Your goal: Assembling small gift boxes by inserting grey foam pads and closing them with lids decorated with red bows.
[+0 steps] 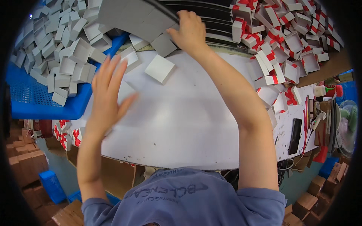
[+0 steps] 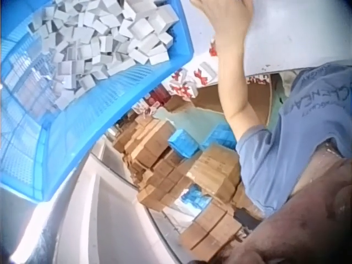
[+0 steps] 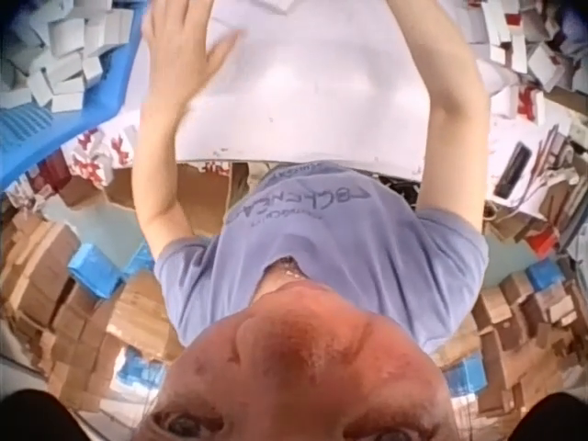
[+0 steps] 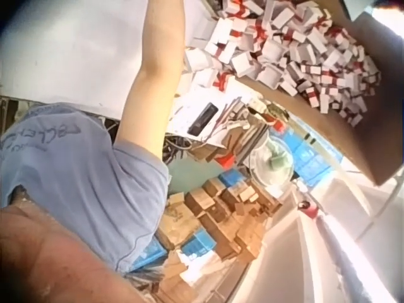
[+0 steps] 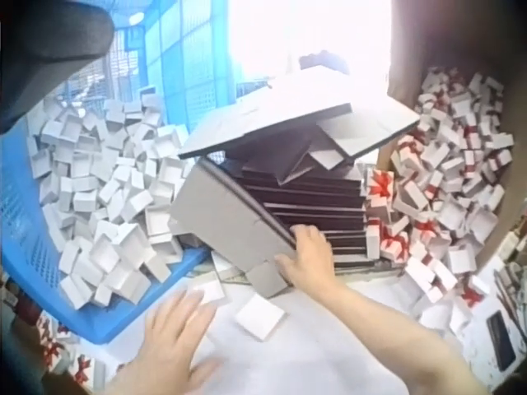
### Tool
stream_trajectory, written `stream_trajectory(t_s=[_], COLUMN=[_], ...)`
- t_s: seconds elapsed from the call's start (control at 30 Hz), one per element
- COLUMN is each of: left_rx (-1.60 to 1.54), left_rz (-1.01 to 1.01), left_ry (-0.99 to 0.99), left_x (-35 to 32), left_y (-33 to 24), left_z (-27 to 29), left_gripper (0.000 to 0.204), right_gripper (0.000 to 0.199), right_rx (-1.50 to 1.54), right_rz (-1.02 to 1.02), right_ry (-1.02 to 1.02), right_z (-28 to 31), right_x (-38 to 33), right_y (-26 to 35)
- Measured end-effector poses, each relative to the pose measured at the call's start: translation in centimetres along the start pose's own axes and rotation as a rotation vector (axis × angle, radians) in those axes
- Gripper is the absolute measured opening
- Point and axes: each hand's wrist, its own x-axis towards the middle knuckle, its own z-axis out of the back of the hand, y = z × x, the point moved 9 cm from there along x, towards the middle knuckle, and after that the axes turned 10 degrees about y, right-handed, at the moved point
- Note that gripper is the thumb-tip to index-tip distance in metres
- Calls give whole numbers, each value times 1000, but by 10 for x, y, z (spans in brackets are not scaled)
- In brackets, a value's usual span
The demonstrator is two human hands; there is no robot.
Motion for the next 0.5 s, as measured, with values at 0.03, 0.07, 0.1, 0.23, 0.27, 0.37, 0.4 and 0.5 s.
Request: stream_trajectory(t_s=[0.03,0.07,0.1,0.23,0.27,0.37,0.4,0.5], left_rx=[79,155,297,328,320,337,343,327], left_rz=[-35,-71,-105,-98,-108,-2,48,106], left_ry=[-74,-146,-192,17,19,41,57,49], left_x=[27,54,79,143,154,171,177,183], left_y=[5,9,13,57,63,79,83,76], left_z=[3,5,6,-33,-37,-42,-36,-31], left_gripper=[78,77,71,55,55,45,46,45], right_gripper=[46,40,40,33,29,23,25,30], right_rx=[95,135,136,251,261,747,762,611], right_rz=[1,89,87,32,21,-271,-336,-420], right_ry=[76,34,32,330,380,441,442,420], right_z=[-4,2,7,7,5,6,4,-7], right_x=[2,1,3,10,10,-7,-20,-78], right_y=[3,11,11,11,-5,-68,-84,-131])
